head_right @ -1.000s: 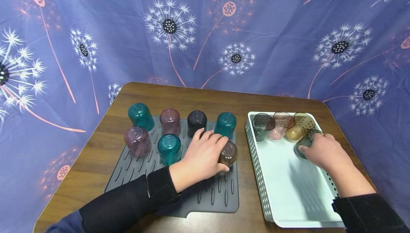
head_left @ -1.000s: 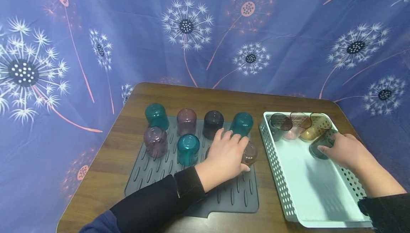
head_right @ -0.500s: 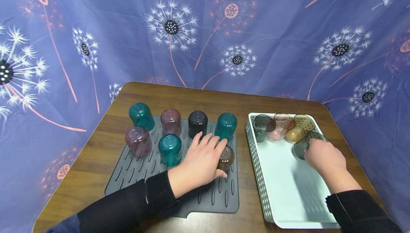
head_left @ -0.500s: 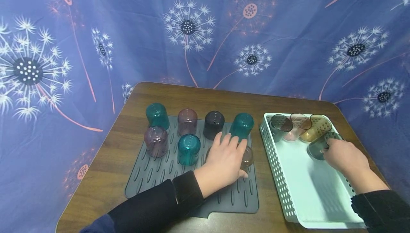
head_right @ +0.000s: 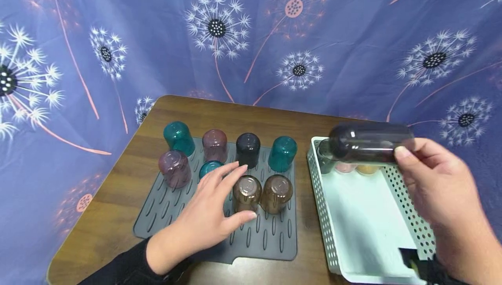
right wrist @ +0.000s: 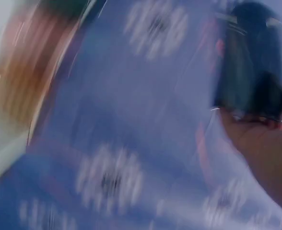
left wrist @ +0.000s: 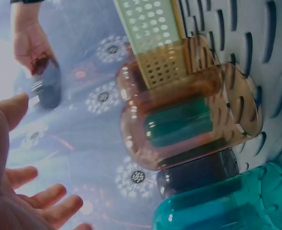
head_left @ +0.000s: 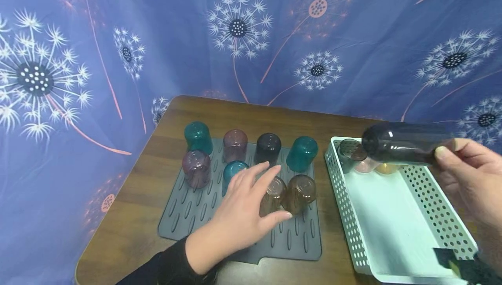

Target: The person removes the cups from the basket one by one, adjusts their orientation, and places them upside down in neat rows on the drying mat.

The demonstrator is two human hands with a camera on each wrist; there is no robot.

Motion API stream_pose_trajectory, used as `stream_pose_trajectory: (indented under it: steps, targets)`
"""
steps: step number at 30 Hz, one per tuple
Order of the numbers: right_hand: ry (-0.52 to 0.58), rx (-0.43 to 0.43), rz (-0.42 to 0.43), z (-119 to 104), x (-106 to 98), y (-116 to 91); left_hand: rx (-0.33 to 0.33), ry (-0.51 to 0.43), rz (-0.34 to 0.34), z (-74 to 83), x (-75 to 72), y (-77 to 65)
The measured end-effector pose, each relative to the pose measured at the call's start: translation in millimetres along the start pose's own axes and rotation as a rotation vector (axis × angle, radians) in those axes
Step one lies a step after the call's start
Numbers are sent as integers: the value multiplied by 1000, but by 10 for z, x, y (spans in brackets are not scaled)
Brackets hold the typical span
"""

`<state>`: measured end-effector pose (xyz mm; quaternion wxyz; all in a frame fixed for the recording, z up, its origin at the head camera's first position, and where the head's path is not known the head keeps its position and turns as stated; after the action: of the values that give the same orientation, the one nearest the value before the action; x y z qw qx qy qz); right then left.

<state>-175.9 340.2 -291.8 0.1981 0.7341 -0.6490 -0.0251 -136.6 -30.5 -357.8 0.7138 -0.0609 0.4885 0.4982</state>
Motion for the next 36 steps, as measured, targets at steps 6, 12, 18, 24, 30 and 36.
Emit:
stream_pose_trajectory:
  steps: [6, 12, 18, 24, 30, 36]
  targets:
    - [468, 256, -428, 738, 1158, -373, 225, -103, 182, 156, -129, -237]
    - [517, 564, -526, 1267, 1774, -745, 324, -156, 296, 195, -146, -484]
    - [186, 761, -389, 1481, 1736, -837, 152, -70, 264, 18, -255, -735]
    - [46, 609, -361, 1258, 1410, -764, -57, 107, 206, -339, -546, -980]
    - [-584, 499, -175, 769, 718, -326, -251, 216, 136, -745, -594, -1087]
    - [-1371, 536, -144, 608, 103, 305, -386, 171, 25, -967, -522, -1154]
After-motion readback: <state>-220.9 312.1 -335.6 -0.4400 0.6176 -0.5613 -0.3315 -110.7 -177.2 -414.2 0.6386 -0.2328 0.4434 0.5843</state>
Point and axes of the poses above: each hand's wrist, its own y-axis towards the middle knuckle, its own x-axis out of the palm, z = x × y, the point moved 5 cm from there along y, towards the middle knuckle, and after that the axes turned 7 degrees about x, right-handed, at the moved point
